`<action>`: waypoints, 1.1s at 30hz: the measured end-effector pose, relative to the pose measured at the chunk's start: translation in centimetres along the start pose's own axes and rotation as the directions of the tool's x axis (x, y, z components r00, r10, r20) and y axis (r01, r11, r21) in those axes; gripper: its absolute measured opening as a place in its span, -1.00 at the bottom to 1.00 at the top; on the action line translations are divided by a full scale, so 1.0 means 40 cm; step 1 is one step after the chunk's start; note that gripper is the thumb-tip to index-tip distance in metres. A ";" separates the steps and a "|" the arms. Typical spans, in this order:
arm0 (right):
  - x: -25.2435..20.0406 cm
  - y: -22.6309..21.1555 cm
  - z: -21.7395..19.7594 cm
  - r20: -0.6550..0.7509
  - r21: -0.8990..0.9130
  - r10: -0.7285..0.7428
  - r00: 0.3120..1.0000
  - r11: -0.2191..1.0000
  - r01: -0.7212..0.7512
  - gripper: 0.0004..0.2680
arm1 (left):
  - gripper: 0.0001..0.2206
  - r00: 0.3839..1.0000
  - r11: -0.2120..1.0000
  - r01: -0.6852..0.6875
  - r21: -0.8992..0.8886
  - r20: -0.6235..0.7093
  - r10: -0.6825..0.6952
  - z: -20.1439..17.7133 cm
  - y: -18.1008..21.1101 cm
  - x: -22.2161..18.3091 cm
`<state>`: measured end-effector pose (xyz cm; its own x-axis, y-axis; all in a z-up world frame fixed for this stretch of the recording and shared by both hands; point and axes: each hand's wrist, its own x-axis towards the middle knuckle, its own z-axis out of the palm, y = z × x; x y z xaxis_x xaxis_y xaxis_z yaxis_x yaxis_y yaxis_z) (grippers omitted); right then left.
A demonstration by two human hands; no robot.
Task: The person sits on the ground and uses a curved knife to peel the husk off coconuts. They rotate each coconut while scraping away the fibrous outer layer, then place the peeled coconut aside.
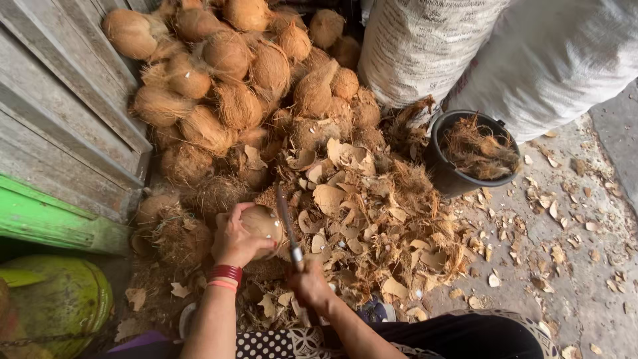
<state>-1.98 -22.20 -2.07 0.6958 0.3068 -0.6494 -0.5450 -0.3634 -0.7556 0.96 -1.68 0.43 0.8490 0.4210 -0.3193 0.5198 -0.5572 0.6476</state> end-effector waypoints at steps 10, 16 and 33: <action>-0.010 -0.024 -0.029 0.036 -0.053 0.012 0.999 0.999 -0.010 -0.97 | 0.01 0.971 0.971 -0.224 -0.086 -0.105 0.214 -0.031 -0.035 -0.014; -0.120 -0.106 -0.022 0.064 -0.324 -0.538 0.840 0.785 0.527 -0.86 | -0.07 0.941 0.988 -0.103 -0.114 0.312 0.134 -0.053 0.070 0.037; -0.054 -0.053 -0.023 0.061 -0.289 -0.446 0.893 0.849 0.443 -0.91 | -0.22 0.893 0.971 -0.076 0.226 0.450 -0.035 -0.057 0.076 0.144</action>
<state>-1.89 -22.92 1.01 0.8359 0.4894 -0.2484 -0.0188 -0.4268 -0.9041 7.21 0.70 2.14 0.7822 0.0733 -0.6186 0.4618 -0.7347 0.4969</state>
